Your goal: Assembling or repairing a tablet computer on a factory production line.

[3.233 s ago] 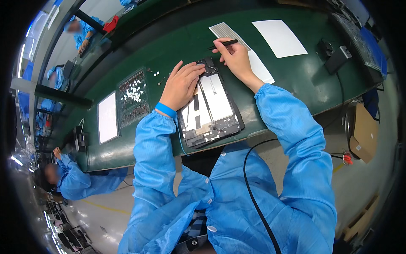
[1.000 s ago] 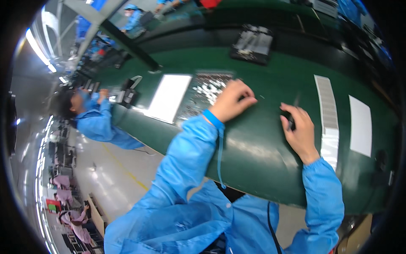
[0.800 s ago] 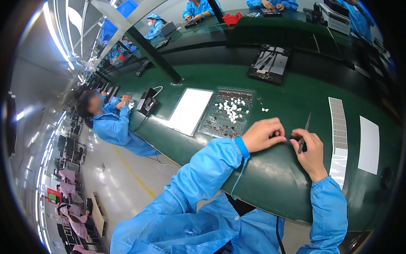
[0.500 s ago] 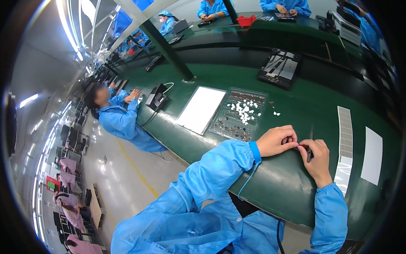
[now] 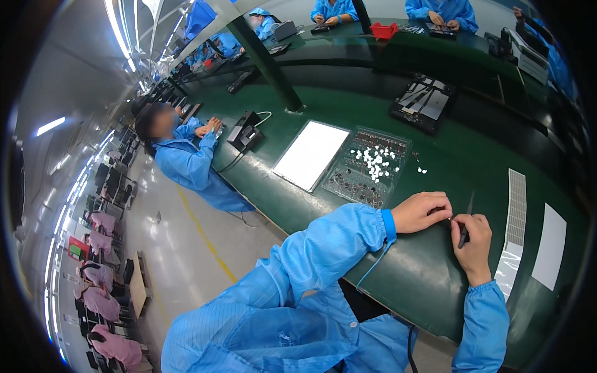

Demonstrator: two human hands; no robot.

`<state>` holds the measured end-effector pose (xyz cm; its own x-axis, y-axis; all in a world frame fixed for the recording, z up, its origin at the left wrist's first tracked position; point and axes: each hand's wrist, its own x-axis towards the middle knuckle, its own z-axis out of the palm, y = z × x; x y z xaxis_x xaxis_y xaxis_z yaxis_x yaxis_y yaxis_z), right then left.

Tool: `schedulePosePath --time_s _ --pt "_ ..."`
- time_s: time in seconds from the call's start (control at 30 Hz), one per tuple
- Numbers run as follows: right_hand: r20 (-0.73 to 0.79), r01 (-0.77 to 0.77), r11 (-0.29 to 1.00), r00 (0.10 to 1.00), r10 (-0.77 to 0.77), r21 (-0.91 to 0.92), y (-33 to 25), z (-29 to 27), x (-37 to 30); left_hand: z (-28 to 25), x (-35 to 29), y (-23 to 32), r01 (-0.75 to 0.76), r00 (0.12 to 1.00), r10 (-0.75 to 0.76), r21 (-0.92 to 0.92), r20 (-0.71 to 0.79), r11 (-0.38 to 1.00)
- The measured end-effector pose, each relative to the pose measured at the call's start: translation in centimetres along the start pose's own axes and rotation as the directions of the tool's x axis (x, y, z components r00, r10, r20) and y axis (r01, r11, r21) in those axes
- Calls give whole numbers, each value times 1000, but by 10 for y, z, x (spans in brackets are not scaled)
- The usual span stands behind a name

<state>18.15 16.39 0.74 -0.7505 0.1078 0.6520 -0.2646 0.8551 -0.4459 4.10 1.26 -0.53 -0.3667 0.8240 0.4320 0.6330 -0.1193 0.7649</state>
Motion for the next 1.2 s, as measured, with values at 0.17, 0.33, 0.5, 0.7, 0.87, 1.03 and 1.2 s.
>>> schedulePosePath --time_s 0.17,0.33,0.5,0.7,0.87,1.03,1.2 --pt "-16 -33 999 999 33 -3 6 -4 -3 2 5 3 1 999 2 -44 53 999" --pt "8 -32 999 999 32 16 4 -4 -1 -1 2 1 48 998 -37 -201 58 978" --pt "-20 42 999 999 -42 -1 3 -5 3 -4 0 1 172 984 -150 -287 97 942" --pt "-27 35 999 999 -35 5 8 -8 -1 0 2 2 245 968 -218 -296 122 923" --pt "6 -75 993 997 76 -93 10 -27 7 -9 2 -5 301 953 -279 -250 122 920" --pt "34 -291 792 930 366 -537 34 -58 -6 -4 5 0 277 961 -266 -264 78 924" --pt "90 -487 682 775 625 -545 53 -97 -15 -3 5 1 267 964 -255 -256 81 929"
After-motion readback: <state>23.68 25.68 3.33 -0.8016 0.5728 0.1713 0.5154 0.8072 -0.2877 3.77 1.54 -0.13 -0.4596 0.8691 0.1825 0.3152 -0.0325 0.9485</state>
